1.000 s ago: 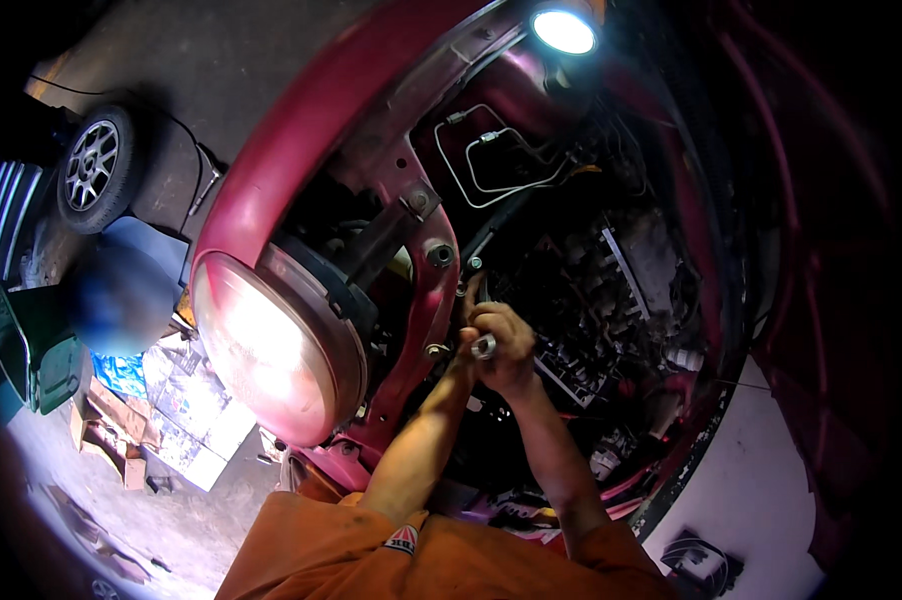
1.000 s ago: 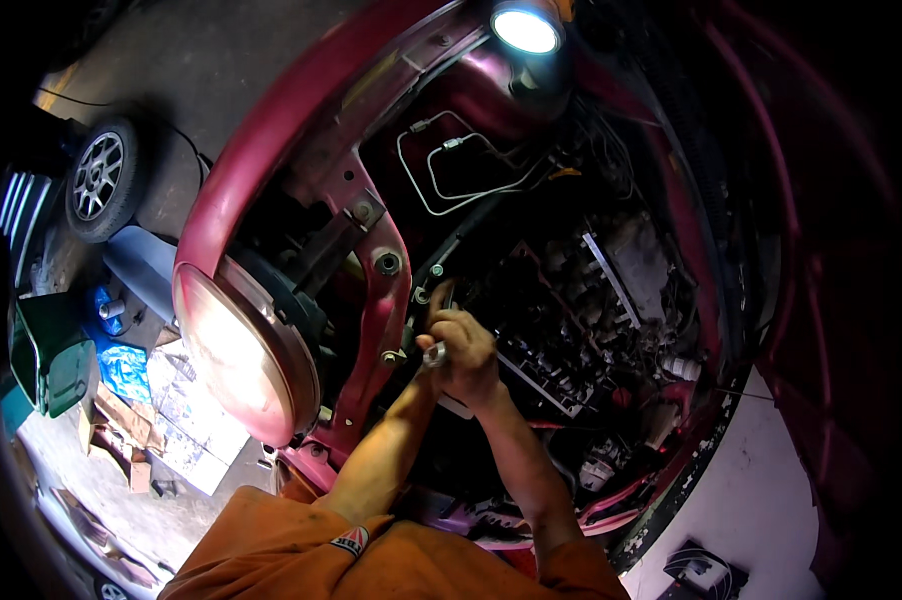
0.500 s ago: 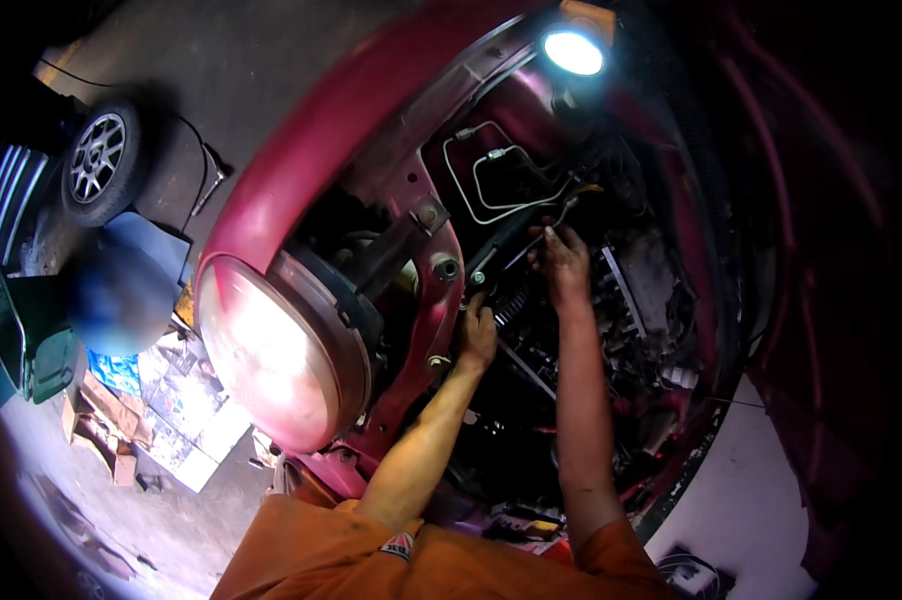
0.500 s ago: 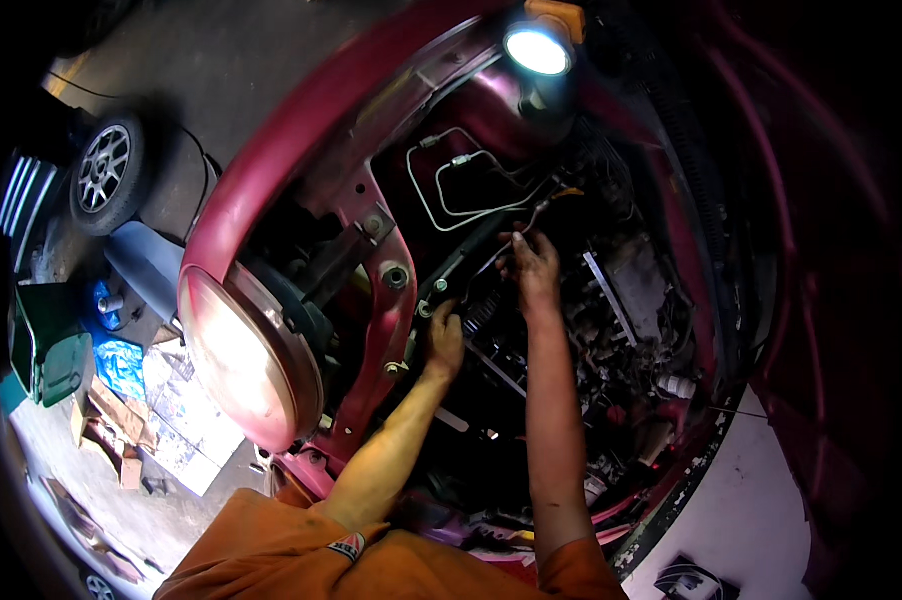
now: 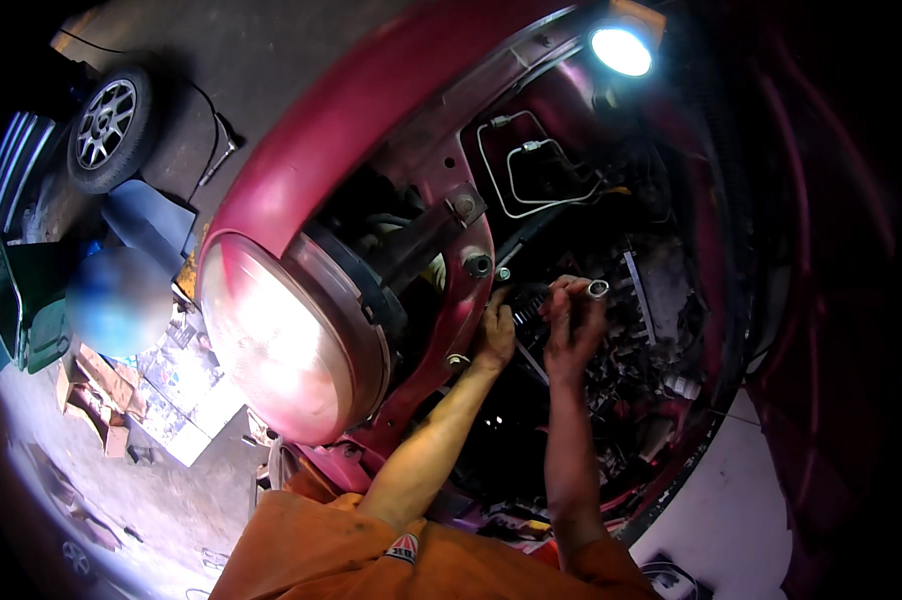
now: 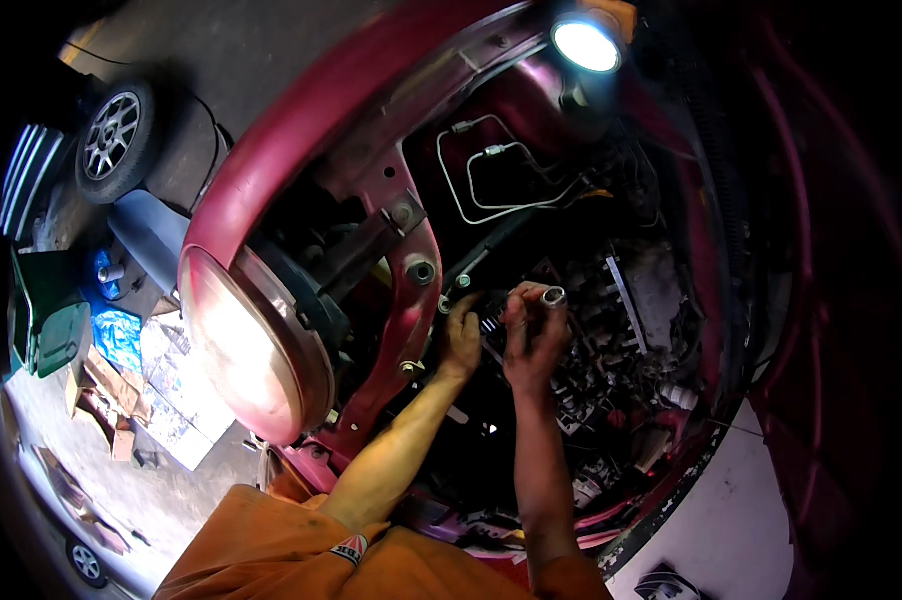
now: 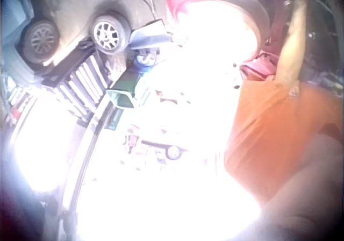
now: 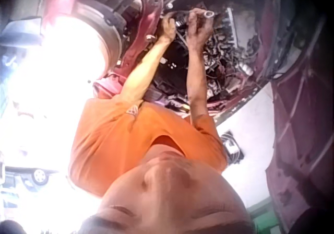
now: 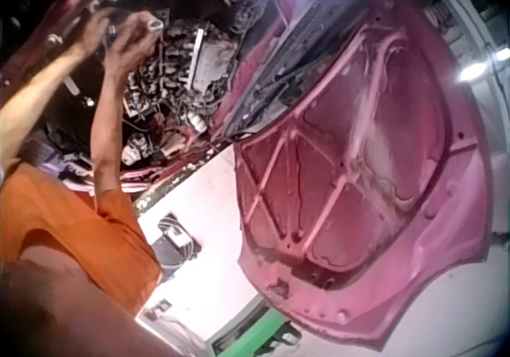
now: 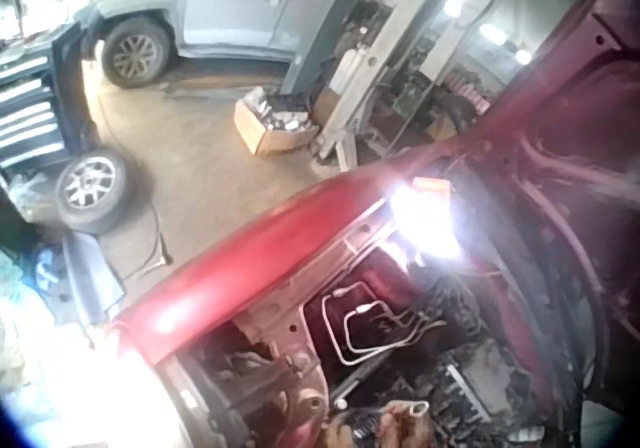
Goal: The person applies liquid from a bottle to a bolt, places components onto the engine block, and then uses a socket wrench to tighten bolts on the engine cylinder head assembly.
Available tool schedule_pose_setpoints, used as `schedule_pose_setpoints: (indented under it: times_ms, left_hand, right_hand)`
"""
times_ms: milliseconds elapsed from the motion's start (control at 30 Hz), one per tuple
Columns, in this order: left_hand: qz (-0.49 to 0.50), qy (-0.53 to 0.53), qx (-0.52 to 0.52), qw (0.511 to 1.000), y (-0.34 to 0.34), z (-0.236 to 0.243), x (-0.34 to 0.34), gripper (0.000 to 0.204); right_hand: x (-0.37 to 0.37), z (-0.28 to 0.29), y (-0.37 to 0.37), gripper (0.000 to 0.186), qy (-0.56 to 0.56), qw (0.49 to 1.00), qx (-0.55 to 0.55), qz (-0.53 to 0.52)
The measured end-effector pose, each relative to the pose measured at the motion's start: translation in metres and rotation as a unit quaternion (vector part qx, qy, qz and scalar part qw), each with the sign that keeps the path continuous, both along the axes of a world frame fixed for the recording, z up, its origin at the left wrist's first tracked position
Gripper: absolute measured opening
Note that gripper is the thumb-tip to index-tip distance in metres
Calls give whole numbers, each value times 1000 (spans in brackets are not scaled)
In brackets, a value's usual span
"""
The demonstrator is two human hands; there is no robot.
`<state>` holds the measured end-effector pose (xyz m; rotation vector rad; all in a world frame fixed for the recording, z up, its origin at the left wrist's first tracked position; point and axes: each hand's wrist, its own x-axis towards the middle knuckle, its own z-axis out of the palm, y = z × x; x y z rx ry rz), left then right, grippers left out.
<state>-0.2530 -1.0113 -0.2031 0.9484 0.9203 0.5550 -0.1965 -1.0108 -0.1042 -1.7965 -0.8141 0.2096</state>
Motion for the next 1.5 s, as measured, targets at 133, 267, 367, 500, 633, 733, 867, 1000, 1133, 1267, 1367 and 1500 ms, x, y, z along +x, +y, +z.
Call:
schedule_pose_setpoints:
  times_ms: [133,267,367,500,633,733,867,1000,1133,1267,1367,1500]
  left_hand:
    - [-5,11,6,1000,-6,-8,1,39]
    - [-12,43,8,999,-6,-5,-1,42]
    - [-21,45,-1,999,1,1,-1,42]
    - [-22,23,-17,999,-4,-4,1,41]
    - [-19,25,24,999,0,-3,-2,41]
    - [1,-12,-23,1000,0,2,-2,41]
    - [-2,12,87,996,9,25,-9,57]
    - [-13,-8,0,1000,11,29,-8,58]
    - [-5,29,69,997,1,17,-4,54]
    - [6,27,120,992,-13,-10,2,51]
    - [7,61,151,987,-21,-16,2,49]
    - [-20,29,56,998,-21,-14,-3,51]
  right_hand:
    - [21,10,12,24,83,993,-76,16]
    - [25,30,32,23,59,994,-94,-13]
    - [29,23,23,22,47,998,-30,13]
    - [32,34,19,39,150,985,33,77]
    - [44,45,28,48,351,922,30,160]
    - [28,45,40,47,335,939,37,73]
    - [13,36,38,45,294,954,57,30]
    - [-2,34,35,43,253,965,53,29]
    - [-16,28,30,42,226,971,77,17]
    - [-29,24,31,41,186,979,74,41]
    - [-35,18,26,41,155,984,80,45]
    - [-51,11,18,39,123,989,63,47]
